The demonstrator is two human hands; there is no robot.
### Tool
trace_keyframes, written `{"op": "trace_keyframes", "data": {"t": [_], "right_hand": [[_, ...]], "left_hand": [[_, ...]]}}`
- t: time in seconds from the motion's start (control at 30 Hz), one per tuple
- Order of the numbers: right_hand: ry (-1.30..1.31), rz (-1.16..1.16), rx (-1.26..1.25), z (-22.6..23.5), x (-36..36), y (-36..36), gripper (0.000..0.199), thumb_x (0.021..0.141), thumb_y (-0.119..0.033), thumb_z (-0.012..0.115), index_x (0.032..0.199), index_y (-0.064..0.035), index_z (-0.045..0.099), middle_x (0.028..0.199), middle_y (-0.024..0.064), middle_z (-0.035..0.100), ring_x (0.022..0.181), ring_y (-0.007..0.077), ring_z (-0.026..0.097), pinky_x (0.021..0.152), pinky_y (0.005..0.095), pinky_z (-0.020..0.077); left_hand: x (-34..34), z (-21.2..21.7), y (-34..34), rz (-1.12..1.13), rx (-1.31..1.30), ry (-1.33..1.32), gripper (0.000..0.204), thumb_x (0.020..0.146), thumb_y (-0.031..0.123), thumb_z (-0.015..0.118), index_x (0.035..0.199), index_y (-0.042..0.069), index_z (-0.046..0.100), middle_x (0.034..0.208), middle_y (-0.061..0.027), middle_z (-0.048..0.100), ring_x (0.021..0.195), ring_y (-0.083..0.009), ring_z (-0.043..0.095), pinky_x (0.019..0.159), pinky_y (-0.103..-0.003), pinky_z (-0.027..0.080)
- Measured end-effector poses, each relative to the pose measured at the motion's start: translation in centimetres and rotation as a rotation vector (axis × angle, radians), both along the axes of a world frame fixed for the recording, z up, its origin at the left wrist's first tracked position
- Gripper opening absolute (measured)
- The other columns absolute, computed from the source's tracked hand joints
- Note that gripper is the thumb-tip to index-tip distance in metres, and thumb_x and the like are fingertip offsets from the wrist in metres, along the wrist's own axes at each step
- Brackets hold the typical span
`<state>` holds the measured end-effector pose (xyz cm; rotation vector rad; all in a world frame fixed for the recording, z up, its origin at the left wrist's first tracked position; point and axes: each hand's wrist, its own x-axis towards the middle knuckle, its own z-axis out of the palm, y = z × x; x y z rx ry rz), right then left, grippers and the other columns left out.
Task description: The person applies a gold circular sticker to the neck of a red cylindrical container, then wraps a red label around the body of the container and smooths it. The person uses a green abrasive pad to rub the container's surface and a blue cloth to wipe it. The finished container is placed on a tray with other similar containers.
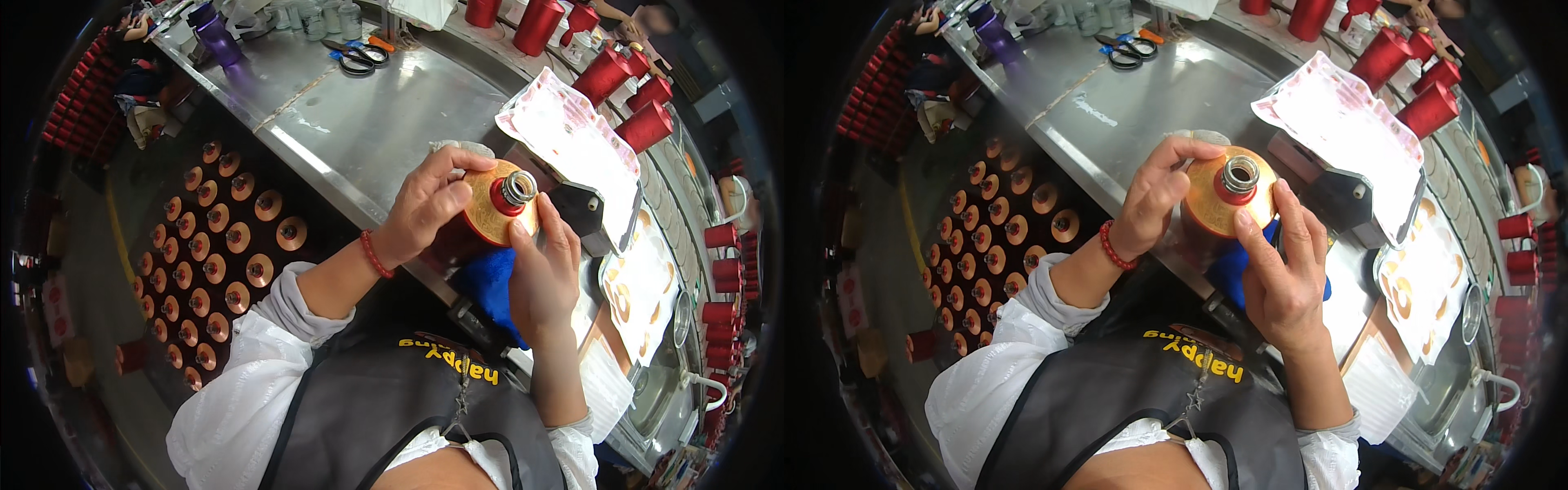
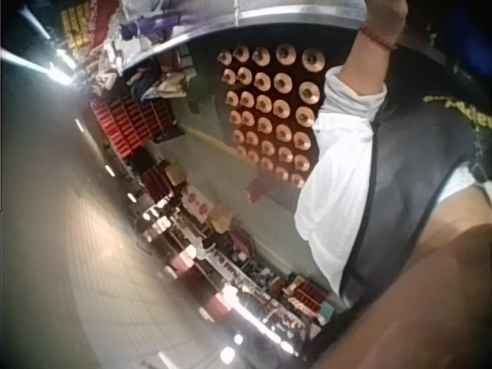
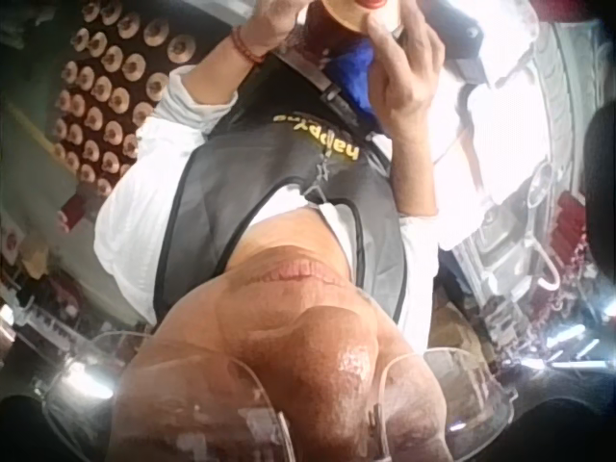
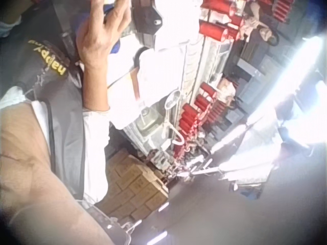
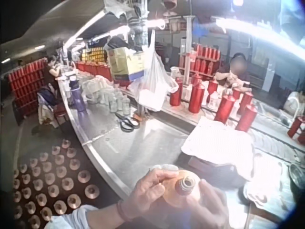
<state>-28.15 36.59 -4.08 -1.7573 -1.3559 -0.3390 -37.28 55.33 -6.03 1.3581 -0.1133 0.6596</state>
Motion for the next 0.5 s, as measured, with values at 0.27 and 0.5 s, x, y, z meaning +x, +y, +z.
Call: {"op": "trace_keyframes", "data": {"t": [0.27, 0.5], "right_hand": [[0.015, -0.013, 0.007, -0.2, -0.2, 0.1, 0.051, 0.07, 0.014, 0.06, 0.115, -0.0064, 0.072, 0.135, 0.0308, 0.055, 0.111, 0.041, 0.06, 0.095, 0.044, 0.0497], [0.102, 0.018, -0.011, -0.5, 0.3, -0.2, 0.046, 0.079, 0.007, 0.062, 0.123, -0.006, 0.066, 0.135, 0.0236, 0.053, 0.117, 0.0341, 0.057, 0.099, 0.0398, 0.0468]], "left_hand": [[0.6, -0.6, -0.3, -0.042, -0.06, -0.035, 0.038, 0.097, 0.029, 0.059, 0.125, 0.005, 0.051, 0.125, -0.0084, 0.052, 0.112, -0.0144, 0.053, 0.096, -0.03, 0.045], [0.5, -0.3, -0.6, -0.03, 0.002, -0.015, 0.048, 0.091, 0.023, 0.066, 0.129, 0.003, 0.043, 0.128, -0.0131, 0.049, 0.118, -0.0199, 0.053, 0.102, -0.034, 0.044]]}}
